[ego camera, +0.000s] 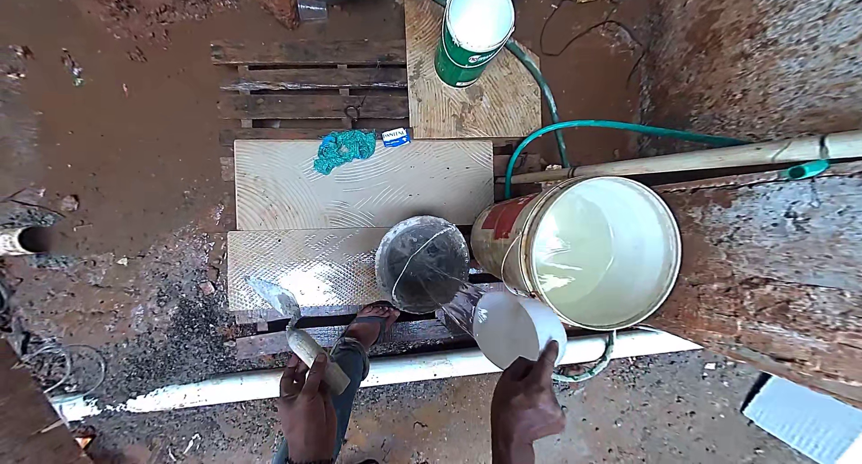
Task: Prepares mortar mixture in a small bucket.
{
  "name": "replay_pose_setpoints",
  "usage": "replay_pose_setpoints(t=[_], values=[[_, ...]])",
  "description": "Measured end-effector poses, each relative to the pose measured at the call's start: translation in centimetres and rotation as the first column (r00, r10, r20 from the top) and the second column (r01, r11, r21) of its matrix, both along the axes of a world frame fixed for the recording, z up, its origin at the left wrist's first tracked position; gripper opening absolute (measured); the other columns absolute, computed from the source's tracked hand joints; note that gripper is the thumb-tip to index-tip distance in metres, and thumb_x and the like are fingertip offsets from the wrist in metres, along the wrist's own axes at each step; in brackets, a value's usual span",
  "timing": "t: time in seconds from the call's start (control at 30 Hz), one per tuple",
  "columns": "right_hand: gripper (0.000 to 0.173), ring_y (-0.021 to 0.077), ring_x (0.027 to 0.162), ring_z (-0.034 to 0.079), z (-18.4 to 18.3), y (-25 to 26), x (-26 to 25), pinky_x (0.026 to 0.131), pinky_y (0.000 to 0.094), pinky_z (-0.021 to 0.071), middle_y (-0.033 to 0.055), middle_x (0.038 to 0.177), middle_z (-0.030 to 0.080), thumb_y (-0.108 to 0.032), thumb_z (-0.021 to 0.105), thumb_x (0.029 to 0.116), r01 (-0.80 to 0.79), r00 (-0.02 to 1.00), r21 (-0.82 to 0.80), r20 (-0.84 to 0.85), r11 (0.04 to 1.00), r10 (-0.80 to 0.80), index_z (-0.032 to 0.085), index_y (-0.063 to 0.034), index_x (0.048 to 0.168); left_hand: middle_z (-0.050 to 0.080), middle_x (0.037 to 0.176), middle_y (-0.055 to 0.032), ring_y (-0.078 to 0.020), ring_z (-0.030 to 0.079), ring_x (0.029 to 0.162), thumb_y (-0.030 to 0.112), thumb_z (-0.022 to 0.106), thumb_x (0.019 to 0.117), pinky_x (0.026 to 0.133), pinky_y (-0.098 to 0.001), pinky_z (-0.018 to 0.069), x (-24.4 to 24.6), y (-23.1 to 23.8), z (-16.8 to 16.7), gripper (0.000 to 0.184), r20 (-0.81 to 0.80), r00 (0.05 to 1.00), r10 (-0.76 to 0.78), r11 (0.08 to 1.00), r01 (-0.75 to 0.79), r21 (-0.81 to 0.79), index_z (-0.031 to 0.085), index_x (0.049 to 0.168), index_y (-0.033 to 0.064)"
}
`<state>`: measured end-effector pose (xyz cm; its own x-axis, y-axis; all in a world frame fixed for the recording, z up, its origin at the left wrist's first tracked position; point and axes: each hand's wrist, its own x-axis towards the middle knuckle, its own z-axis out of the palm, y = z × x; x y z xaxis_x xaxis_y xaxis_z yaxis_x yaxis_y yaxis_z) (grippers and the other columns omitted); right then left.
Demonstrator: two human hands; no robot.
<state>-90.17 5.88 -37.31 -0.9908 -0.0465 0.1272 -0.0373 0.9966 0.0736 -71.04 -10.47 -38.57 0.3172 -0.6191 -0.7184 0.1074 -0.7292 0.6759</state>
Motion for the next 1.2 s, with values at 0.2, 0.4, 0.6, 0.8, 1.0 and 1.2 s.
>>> replay_pose_setpoints(t=[0.2, 0.4, 0.6, 0.8, 1.0, 1.2], values=[[0.043, 0.0322, 0.047, 0.064, 3.6, 0.9, -3.5, 0.043, 0.0461, 0.0471, 0.0181, 0.066, 0.068, -0.001, 0.055, 0.0925, -0.282, 0.926, 0.074, -0.239, 0.957, 0.291, 0.065, 0.0059, 0.133, 0.064, 0.101, -0.0089, -0.0129, 0.069, 0.080, -0.009, 0.065, 0.0921, 0.071, -0.0285, 0.0609, 0.1, -0.2, 0.1, 0.046, -0.009, 1.000, 0.029, 1.000, -0.029, 0.008, 0.048, 0.134, -0.0013], [0.037, 0.0278, 0.046, 0.062, 5.9, 1.8, -6.8, 0.044, 0.0399, 0.0459, 0.0137, 0.058, 0.062, -0.003, 0.056, 0.0948, -0.512, 0.761, 0.188, -0.354, 0.838, 0.544, 0.067, 0.0094, 0.127, 0.064, 0.101, -0.0085, -0.0127, 0.068, 0.080, -0.009, 0.066, 0.0917, 0.070, -0.0287, 0.0608, 0.5, -0.2, -0.1, 0.046, -0.007, 1.000, 0.028, 0.999, -0.028, 0.016, 0.048, 0.133, -0.0012], [0.032, 0.0241, 0.043, 0.051, 6.7, 3.1, -10.1, 0.044, 0.0366, 0.0384, 0.0077, 0.054, 0.050, -0.008, 0.054, 0.1020, -0.721, 0.486, 0.318, -0.402, 0.616, 0.776, 0.066, 0.0050, 0.128, 0.063, 0.102, -0.0084, -0.0117, 0.067, 0.080, -0.007, 0.066, 0.0926, 0.070, -0.0272, 0.0602, 1.0, -0.3, -0.2, 0.046, -0.001, 0.999, 0.045, 0.999, -0.045, 0.026, 0.046, 0.134, -0.0003], [0.047, 0.0409, 0.056, 0.067, 7.0, 2.6, -14.3, 0.049, 0.0547, 0.0484, 0.0240, 0.074, 0.069, -0.010, 0.047, 0.1006, -0.478, 0.840, 0.149, -0.210, 0.866, 0.500, 0.055, 0.0050, 0.145, 0.063, 0.102, -0.0085, -0.0129, 0.068, 0.081, -0.008, 0.066, 0.0923, 0.071, -0.0285, 0.0609, 0.7, 0.2, -0.2, 0.046, 0.001, 1.000, 0.022, 1.000, -0.022, 0.018, 0.048, 0.134, -0.0002], [0.052, 0.0562, 0.092, 0.068, 0.4, 2.3, -23.3, 0.074, 0.0699, 0.0504, 0.0347, 0.097, 0.068, -0.017, 0.034, 0.1078, -0.076, 0.949, 0.268, 0.316, 0.960, -0.013, 0.033, -0.0054, 0.159, 0.063, 0.102, -0.0056, -0.0095, 0.068, 0.081, -0.006, 0.063, 0.0948, 0.072, -0.0266, 0.0605, 0.2, 0.4, -0.3, 0.043, 0.016, 0.998, -0.059, 0.998, 0.059, 0.010, 0.046, 0.134, 0.0007], [0.045, 0.0523, 0.089, 0.070, -7.2, 1.1, -25.0, 0.071, 0.0633, 0.0550, 0.0321, 0.093, 0.069, -0.010, 0.035, 0.1078, -0.277, 0.852, 0.385, 0.521, 0.880, 0.040, 0.036, 0.0084, 0.149, 0.065, 0.102, -0.0078, -0.0127, 0.069, 0.081, -0.005, 0.064, 0.0945, 0.072, -0.0285, 0.0609, 0.3, 0.0, -0.6, 0.043, 0.021, 0.998, -0.057, 0.998, 0.057, 0.011, 0.048, 0.134, 0.0004]])
